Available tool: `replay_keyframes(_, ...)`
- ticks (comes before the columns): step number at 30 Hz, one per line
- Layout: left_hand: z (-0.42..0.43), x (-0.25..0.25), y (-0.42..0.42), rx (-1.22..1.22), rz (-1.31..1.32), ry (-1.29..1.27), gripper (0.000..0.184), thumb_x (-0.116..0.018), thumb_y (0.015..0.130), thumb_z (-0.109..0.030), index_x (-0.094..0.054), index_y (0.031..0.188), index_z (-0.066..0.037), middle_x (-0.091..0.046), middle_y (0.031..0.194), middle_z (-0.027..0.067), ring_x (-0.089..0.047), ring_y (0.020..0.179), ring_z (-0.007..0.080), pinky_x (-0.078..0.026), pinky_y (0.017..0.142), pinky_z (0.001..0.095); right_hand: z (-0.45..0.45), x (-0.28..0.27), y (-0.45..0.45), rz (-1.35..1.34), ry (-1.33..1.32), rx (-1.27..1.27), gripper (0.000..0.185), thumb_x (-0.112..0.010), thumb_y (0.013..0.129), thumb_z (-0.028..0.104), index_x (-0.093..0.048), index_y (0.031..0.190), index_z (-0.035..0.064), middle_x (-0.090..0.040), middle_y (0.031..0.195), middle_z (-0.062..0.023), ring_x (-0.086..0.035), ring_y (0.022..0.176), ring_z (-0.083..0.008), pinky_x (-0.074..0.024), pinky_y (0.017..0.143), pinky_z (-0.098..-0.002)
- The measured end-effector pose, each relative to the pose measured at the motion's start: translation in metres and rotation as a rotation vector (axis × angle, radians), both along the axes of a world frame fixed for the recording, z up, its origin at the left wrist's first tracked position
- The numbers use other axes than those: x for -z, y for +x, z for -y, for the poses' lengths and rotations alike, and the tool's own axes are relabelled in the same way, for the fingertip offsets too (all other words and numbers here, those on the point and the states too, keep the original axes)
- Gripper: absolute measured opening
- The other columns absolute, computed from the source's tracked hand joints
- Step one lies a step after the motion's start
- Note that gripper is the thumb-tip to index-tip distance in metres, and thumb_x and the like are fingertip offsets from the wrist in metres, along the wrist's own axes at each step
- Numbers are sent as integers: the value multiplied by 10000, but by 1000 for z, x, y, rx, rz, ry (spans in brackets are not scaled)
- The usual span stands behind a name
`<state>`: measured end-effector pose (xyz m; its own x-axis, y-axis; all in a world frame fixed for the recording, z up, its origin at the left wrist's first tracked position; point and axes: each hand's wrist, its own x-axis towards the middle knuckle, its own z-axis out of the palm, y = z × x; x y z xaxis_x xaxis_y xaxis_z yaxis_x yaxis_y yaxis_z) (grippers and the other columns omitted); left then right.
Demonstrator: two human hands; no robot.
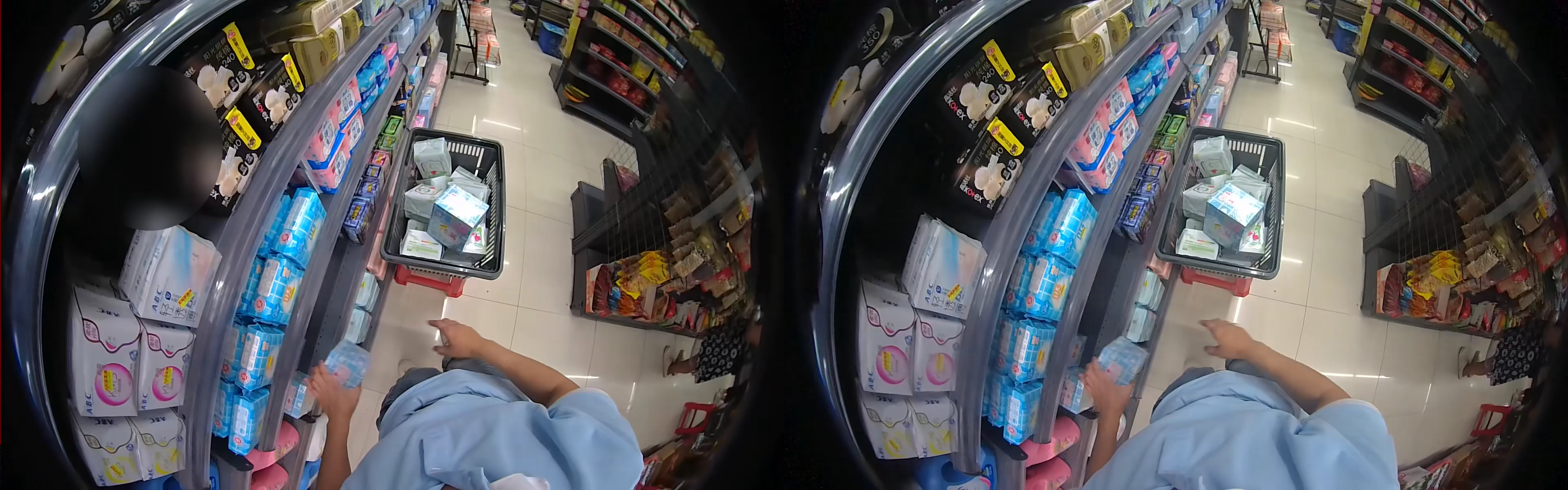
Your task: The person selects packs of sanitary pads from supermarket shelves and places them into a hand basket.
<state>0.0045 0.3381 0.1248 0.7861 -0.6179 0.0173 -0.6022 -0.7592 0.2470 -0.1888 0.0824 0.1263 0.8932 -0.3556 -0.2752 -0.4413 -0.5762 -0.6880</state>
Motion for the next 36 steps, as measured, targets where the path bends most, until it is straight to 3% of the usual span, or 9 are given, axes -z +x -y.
replay_keyframes(3,27,-35,-26,193,-150,-20,907,-742,558,-328,-301,1266,28,-383,1202,193,-335,1187,337,-162,1052,506,-17,-50,39,198,-234,-337,940,-746,600,287,-231,1364,100,-246,1400,-151,-304,1252,-354,-313,1004,-417)
replay_keyframes(6,56,-54,-39,381,-182,-84,894,-734,569,-330,-303,1264,30,-372,1208,198,-330,1188,342,-156,1048,515,-32,-97,58,87,-426,-524,985,-761,571,282,-217,1373,109,-229,1409,-149,-256,1278,-368,-276,1027,-436)
replay_keyframes(9,85,-76,-45,494,-205,-130,861,-721,593,-323,-311,1256,42,-365,1214,208,-318,1194,347,-146,1043,529,-30,-94,56,110,-503,-509,1027,-765,545,279,-194,1381,114,-289,1364,-156,-294,1247,-380,-301,1011,-432)
replay_keyframes(15,119,-99,-57,523,-49,-168,823,-707,635,-297,-310,1280,25,-295,1296,239,-245,1241,407,-107,1031,574,14,-100,40,238,-405,-341,1026,-779,499,268,-250,1361,93,-395,1201,-182,-395,1115,-367,-362,939,-437)
replay_keyframes(23,136,-105,-47,313,8,-423,780,-688,679,-169,-274,1311,23,-145,1364,310,-173,1264,466,-156,1007,578,137,-186,25,618,-580,327,958,-771,480,200,-331,1316,39,-398,1190,-217,-411,1097,-376,-381,933,-418)
replay_keyframes(25,131,-82,-45,225,-41,-363,747,-682,685,-150,-294,1297,31,-139,1362,317,-186,1253,473,-171,1010,559,185,-180,35,732,-679,448,960,-780,486,174,-322,1317,28,-381,1204,-203,-385,1113,-377,-371,938,-419)
replay_keyframes(29,108,-32,-50,47,-50,-254,677,-688,671,-155,-382,1241,43,-144,1366,305,-222,1234,470,-229,1009,508,278,-129,58,585,-661,707,954,-769,528,225,-283,1330,46,-366,1197,-217,-371,1103,-397,-362,929,-445)
replay_keyframes(33,68,-2,-68,-165,-54,-135,636,-686,664,-153,-421,1208,43,-154,1362,307,-230,1232,464,-256,1004,493,343,-74,67,344,-623,712,965,-764,532,302,-282,1338,78,-333,1273,-244,-326,1169,-425,-344,962,-458)
replay_keyframes(36,38,17,-89,-366,-80,-75,619,-682,663,-154,-438,1202,28,-169,1357,303,-230,1238,456,-266,1007,481,376,-44,78,253,-828,690,853,-734,578,266,-338,1283,-4,-418,1260,-191,-344,1204,-350,-283,1006,-435)
